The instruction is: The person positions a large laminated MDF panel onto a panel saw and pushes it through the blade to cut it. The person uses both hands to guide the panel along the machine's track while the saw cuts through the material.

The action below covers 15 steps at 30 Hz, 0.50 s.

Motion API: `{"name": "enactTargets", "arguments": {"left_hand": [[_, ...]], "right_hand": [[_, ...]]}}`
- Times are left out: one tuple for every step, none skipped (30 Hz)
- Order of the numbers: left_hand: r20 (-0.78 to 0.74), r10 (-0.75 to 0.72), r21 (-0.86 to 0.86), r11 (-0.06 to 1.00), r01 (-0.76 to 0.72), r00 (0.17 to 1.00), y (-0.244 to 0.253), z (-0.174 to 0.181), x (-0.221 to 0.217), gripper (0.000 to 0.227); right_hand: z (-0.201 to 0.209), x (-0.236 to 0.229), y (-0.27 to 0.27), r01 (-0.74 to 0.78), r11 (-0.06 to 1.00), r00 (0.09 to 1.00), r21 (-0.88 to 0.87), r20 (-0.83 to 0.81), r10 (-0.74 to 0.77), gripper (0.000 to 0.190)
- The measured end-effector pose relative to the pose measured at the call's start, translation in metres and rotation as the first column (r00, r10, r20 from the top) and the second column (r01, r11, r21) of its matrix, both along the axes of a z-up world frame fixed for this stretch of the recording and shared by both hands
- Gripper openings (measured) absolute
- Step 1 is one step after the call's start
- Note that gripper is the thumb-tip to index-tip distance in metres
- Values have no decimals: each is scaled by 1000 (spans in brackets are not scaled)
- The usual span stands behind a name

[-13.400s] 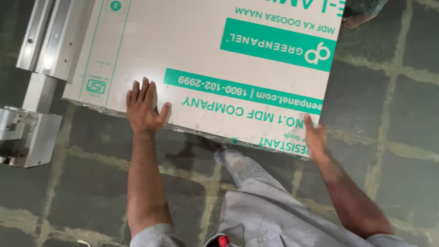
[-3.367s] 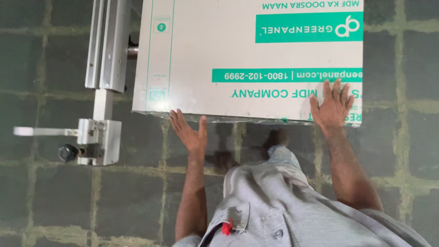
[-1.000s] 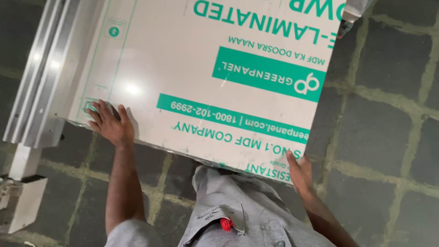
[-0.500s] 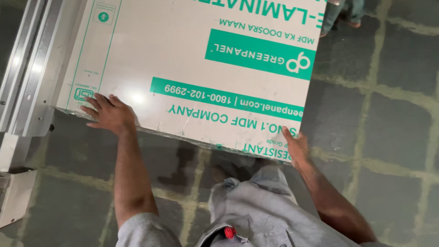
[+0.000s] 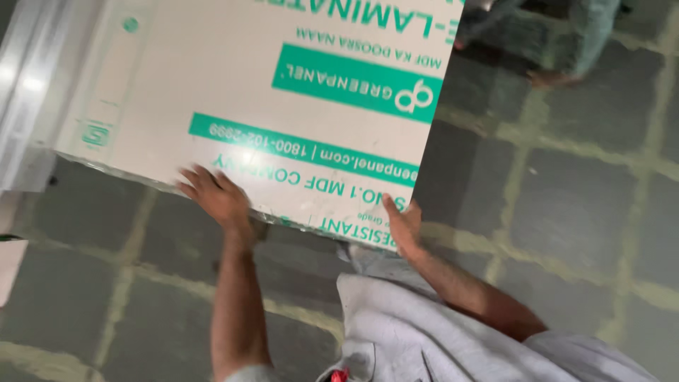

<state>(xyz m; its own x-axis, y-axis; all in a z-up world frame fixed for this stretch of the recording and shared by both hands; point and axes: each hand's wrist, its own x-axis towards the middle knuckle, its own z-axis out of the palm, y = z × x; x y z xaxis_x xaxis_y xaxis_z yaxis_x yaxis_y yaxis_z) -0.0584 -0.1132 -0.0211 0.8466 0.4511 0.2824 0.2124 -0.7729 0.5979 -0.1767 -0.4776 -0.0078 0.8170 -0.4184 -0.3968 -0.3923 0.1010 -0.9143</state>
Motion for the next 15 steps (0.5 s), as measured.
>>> {"name": "enactTargets", "arguments": {"left_hand": [[29, -14, 38, 999, 13, 999, -12, -6, -14, 62], [56, -29, 76, 997, 24, 998, -28, -13, -29, 63], [150, -29, -7, 1000, 30, 988, -48, -21, -46, 68], [242, -21, -89, 995, 44, 970, -71, -28, -63, 76], [245, -6, -201, 978, 56, 969, -98, -33, -82, 81], [249, 12, -311, 948, 68, 968, -125, -35, -97, 88], [203, 83, -638, 767, 67, 976, -156, -35, -109, 82], [141, 125, -876, 478, 65, 982, -185, -32, -120, 77], [60, 116, -944, 330, 18, 991, -213, -26, -129, 68], [-18, 94, -984, 175, -34, 995, -231, -19, -136, 62], [-44, 89, -989, 139, -57, 995, -240, -9, -139, 58], [-71, 84, -991, 104, -79, 994, -247, -1, -142, 55], [-85, 79, -992, 82, -91, 993, -248, 1, -141, 52], [-37, 63, -993, 106, -44, 997, -250, 0, -139, 50], [6, 40, -991, 132, 0, 999, -248, -4, -137, 49]], "right_hand": [[-1, -2, 4, -18, 1000, 999, -1, -32, 18, 41], [-3, -1, 7, -36, 999, 997, -2, -64, 36, 41], [-6, -2, 8, -54, 997, 999, 55, -3, 54, 42], [-10, -1, 9, -75, 991, 996, 110, 59, 69, 42], [-12, 0, 7, -109, 981, 989, 158, 120, 90, 43], [-13, 4, 5, -158, 973, 987, 166, 60, 150, 43], [-12, 12, -1, -209, 963, 977, 168, 3, 212, 43], [-11, 18, -4, -258, 950, 961, 173, -54, 271, 43], [-10, 26, -7, -280, 921, 950, 270, -61, 306, 44], [-9, 34, -9, -297, 883, 937, 364, -65, 342, 44], [-7, 37, -12, -304, 838, 923, 454, -78, 377, 45], [-7, 39, -16, -321, 837, 909, 444, -104, 404, 46], [-12, 45, -15, -342, 828, 895, 444, -114, 431, 46], [-20, 52, -15, -364, 819, 880, 443, -125, 458, 47], [-30, 56, -14, -380, 810, 886, 447, -75, 457, 47]]}}
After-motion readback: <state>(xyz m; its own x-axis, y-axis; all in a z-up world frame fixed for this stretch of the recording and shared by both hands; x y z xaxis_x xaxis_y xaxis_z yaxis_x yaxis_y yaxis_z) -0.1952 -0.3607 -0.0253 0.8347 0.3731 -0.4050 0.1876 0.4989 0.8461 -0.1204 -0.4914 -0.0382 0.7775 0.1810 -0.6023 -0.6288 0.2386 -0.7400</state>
